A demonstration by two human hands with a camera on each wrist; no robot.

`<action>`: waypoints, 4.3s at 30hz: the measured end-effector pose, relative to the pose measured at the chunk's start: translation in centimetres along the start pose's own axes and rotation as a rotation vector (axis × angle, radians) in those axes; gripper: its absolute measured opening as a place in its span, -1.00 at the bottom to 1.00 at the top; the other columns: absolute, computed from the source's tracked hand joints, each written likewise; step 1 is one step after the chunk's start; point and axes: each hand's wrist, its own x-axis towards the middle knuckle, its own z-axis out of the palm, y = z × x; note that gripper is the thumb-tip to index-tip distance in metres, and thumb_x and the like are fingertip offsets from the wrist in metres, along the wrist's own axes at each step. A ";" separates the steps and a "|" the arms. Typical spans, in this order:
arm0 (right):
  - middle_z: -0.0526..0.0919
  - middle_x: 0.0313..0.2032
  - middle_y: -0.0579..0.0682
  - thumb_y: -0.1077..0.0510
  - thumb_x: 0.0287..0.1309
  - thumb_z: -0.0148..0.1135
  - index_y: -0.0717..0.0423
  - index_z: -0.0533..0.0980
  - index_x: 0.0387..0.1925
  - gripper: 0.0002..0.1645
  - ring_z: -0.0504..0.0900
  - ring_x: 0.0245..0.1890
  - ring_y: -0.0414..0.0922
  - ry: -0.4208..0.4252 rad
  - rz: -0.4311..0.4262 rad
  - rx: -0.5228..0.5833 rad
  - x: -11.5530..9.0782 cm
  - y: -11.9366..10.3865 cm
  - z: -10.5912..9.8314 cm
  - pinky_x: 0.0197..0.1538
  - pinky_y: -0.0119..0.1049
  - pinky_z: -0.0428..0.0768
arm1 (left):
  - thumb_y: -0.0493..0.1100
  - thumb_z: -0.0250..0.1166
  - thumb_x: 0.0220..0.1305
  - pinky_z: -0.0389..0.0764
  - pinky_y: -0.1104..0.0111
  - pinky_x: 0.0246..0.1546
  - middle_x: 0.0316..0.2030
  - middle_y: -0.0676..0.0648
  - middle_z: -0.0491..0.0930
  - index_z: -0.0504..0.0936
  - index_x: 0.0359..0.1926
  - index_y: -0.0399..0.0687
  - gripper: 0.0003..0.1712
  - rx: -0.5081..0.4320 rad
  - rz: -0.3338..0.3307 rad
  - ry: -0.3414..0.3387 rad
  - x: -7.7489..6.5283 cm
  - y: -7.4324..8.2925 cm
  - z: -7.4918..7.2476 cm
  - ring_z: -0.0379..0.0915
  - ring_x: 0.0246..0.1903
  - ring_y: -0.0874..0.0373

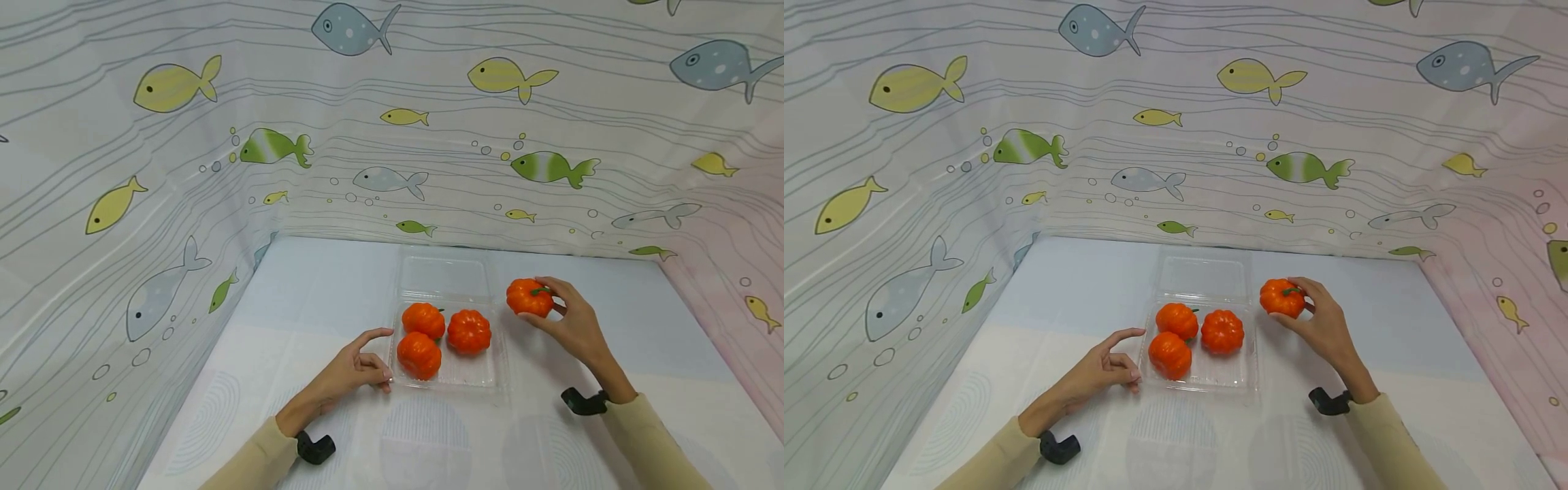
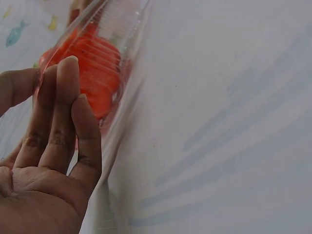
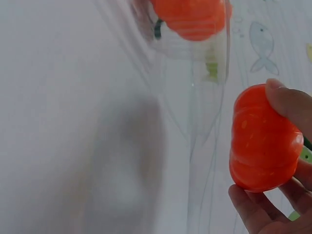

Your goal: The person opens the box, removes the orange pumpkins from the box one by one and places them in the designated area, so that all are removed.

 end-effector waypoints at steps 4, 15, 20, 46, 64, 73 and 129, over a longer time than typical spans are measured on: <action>0.42 0.35 0.15 -0.02 0.08 0.61 0.07 0.40 0.43 -0.08 0.45 0.22 0.15 0.009 0.042 -0.020 0.4 0.9 -0.4 0.14 0.02 0.57 | -0.30 0.41 0.34 0.70 0.11 -0.04 -0.25 -0.34 0.68 0.14 0.58 0.03 -0.09 -0.001 0.006 -0.002 0.1 0.0 -0.1 0.72 -0.31 -0.08; 0.36 0.37 0.28 -0.02 0.11 0.59 0.16 0.38 0.42 -0.08 0.41 0.24 0.28 0.001 0.115 -0.046 1.1 3.7 -0.3 0.17 0.30 0.51 | -0.31 0.41 0.33 0.70 0.11 -0.03 -0.26 -0.26 0.70 0.13 0.57 0.00 -0.08 0.001 0.002 -0.008 0.2 -0.2 0.0 0.73 -0.31 -0.09; 0.35 0.37 0.34 0.00 0.11 0.59 0.22 0.37 0.41 -0.07 0.40 0.26 0.32 -0.006 0.132 -0.082 1.4 5.1 -0.2 0.18 0.32 0.50 | -0.31 0.41 0.34 0.70 0.11 -0.03 -0.25 -0.27 0.69 0.12 0.57 0.03 -0.08 -0.003 -0.003 -0.008 0.3 -0.2 0.1 0.72 -0.31 -0.07; 0.26 0.42 0.44 -0.05 0.12 0.58 0.26 0.30 0.45 0.00 0.28 0.34 0.41 -0.091 0.230 -0.143 2.2 6.4 -0.5 0.24 0.39 0.41 | -0.32 0.42 0.32 0.70 0.10 -0.03 -0.27 -0.27 0.69 0.12 0.58 0.00 -0.06 -0.011 -0.012 -0.019 0.3 0.3 0.0 0.73 -0.30 -0.06; 0.23 0.42 0.50 0.12 0.14 0.55 0.30 0.44 0.33 -0.22 0.16 0.36 0.56 0.000 0.138 -0.211 2.6 3.1 -1.3 0.25 0.57 0.19 | -0.32 0.44 0.30 0.71 0.09 -0.05 -0.27 -0.27 0.69 0.12 0.58 -0.02 -0.05 -0.013 -0.005 -0.029 0.4 0.1 -0.1 0.73 -0.30 -0.07; 0.33 0.38 0.42 0.11 0.18 0.53 0.23 0.49 0.29 -0.30 0.24 0.33 0.48 -0.009 0.081 -0.178 2.3 -0.2 -0.6 0.22 0.52 0.30 | -0.33 0.43 0.31 0.71 0.08 -0.05 -0.27 -0.29 0.69 0.12 0.58 -0.02 -0.05 -0.021 -0.002 -0.032 0.4 -0.1 -0.2 0.74 -0.30 -0.08; 0.48 0.23 0.16 0.16 -0.07 0.69 0.13 0.47 0.38 -0.05 0.46 0.11 0.12 -0.364 -0.097 -0.146 -1.0 -7.7 6.9 0.04 0.05 0.65 | -0.32 0.42 0.32 0.71 0.10 -0.06 -0.27 -0.27 0.70 0.12 0.58 -0.02 -0.06 -0.013 -0.010 -0.030 0.5 -0.2 -0.2 0.73 -0.30 -0.08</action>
